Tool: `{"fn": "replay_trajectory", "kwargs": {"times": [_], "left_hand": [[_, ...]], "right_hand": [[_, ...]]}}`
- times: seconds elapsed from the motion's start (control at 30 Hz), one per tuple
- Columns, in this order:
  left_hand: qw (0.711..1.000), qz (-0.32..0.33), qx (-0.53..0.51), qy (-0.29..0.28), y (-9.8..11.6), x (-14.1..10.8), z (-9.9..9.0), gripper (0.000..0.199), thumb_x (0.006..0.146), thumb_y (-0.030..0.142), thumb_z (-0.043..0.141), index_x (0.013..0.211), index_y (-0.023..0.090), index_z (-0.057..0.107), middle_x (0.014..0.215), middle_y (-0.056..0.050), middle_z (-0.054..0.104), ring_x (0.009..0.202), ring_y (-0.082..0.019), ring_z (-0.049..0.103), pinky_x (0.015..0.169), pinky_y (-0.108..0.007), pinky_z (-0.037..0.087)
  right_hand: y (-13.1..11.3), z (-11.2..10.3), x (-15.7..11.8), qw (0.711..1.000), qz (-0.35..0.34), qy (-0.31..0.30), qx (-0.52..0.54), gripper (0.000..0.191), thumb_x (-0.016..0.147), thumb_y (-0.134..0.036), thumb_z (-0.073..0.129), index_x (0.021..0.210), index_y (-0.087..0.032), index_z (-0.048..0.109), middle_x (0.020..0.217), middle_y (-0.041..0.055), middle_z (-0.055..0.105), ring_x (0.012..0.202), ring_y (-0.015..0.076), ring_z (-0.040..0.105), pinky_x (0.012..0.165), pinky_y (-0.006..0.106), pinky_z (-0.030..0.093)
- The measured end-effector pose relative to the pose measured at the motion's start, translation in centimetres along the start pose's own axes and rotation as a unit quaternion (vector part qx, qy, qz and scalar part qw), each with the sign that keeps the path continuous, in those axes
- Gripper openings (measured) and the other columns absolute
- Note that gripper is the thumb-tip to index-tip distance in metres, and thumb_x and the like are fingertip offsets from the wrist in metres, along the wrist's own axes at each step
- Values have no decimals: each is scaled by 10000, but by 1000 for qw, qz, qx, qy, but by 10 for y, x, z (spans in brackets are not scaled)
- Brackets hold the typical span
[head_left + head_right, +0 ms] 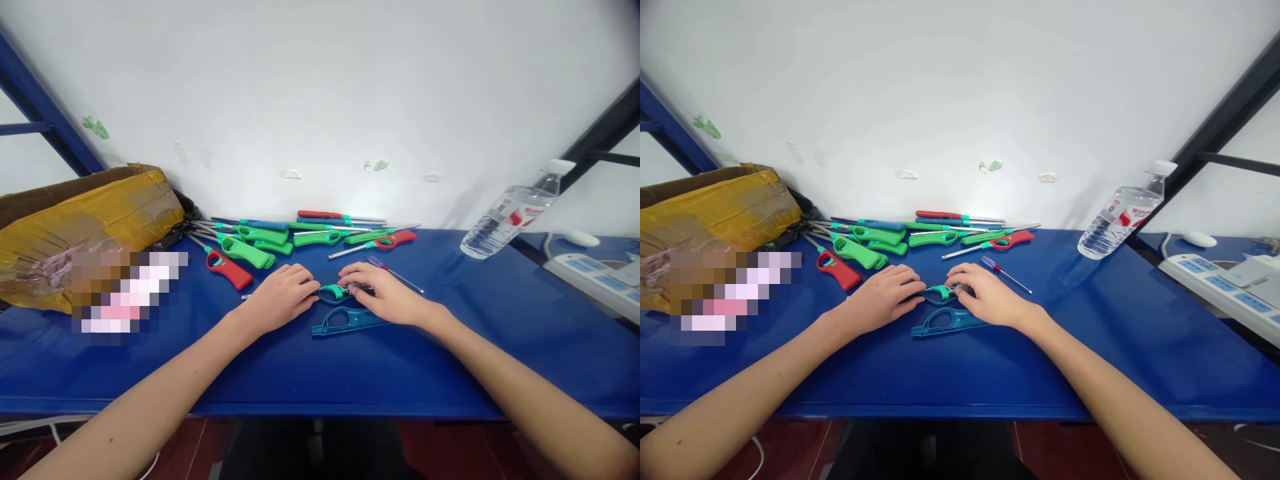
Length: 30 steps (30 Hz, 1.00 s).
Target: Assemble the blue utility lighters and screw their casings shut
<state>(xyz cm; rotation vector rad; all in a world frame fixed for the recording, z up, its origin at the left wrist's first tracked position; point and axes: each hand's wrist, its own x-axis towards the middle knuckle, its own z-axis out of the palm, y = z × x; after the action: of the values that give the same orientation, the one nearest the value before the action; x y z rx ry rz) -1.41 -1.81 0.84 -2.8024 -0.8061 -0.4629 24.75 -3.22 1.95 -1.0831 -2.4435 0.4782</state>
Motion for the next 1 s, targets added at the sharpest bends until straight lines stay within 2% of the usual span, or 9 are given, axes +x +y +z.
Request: {"fn": "replay_trajectory", "kwargs": {"times": [0.2, 0.43, 0.63, 0.8, 1.0], "left_hand": [[999, -18, -47, -1, 0, -1, 1, 218, 996, 305, 486, 1102, 181, 631, 1030, -73, 643, 978, -207, 583, 868, -342, 452], [994, -40, -103, 0, 4, 0, 0, 246, 978, 317, 518, 1155, 187, 630, 1088, -87, 641, 1015, -210, 588, 889, -341, 494], [993, -40, -107, 10, 2, 1, 1, 243, 987, 308, 498, 1102, 174, 665, 1072, -87, 642, 986, -205, 596, 881, -348, 497], [994, -40, -99, 19, 2, 0, 0, 264, 993, 307, 489, 1070, 184, 709, 1064, -89, 645, 967, -206, 599, 869, -358, 502], [995, -29, -88, 24, 1, 0, 1, 248, 986, 286, 509, 1049, 169, 718, 1057, -90, 652, 964, -210, 597, 862, -354, 501]], "right_hand": [[6, -6, -1, 999, -15, 13, -38, 309, 950, -229, 486, 1200, -217, 668, 1255, 104, 634, 1187, 260, 576, 1016, 476, 490], [3, -9, -2, 998, -34, -21, -42, 302, 961, -246, 483, 1186, -235, 684, 1242, 107, 632, 1089, 247, 616, 926, 437, 531], [7, -12, -2, 998, -32, 0, -58, 278, 951, -251, 511, 1158, -218, 694, 1228, 105, 638, 1138, 258, 597, 985, 447, 499], [10, -15, -2, 997, -29, -1, -72, 228, 938, -256, 547, 1067, -205, 729, 1196, 110, 651, 1100, 262, 610, 954, 443, 514], [11, -15, -1, 997, -26, -5, -73, 212, 923, -202, 575, 1042, -208, 751, 1105, 95, 690, 1031, 242, 632, 911, 406, 526]]}}
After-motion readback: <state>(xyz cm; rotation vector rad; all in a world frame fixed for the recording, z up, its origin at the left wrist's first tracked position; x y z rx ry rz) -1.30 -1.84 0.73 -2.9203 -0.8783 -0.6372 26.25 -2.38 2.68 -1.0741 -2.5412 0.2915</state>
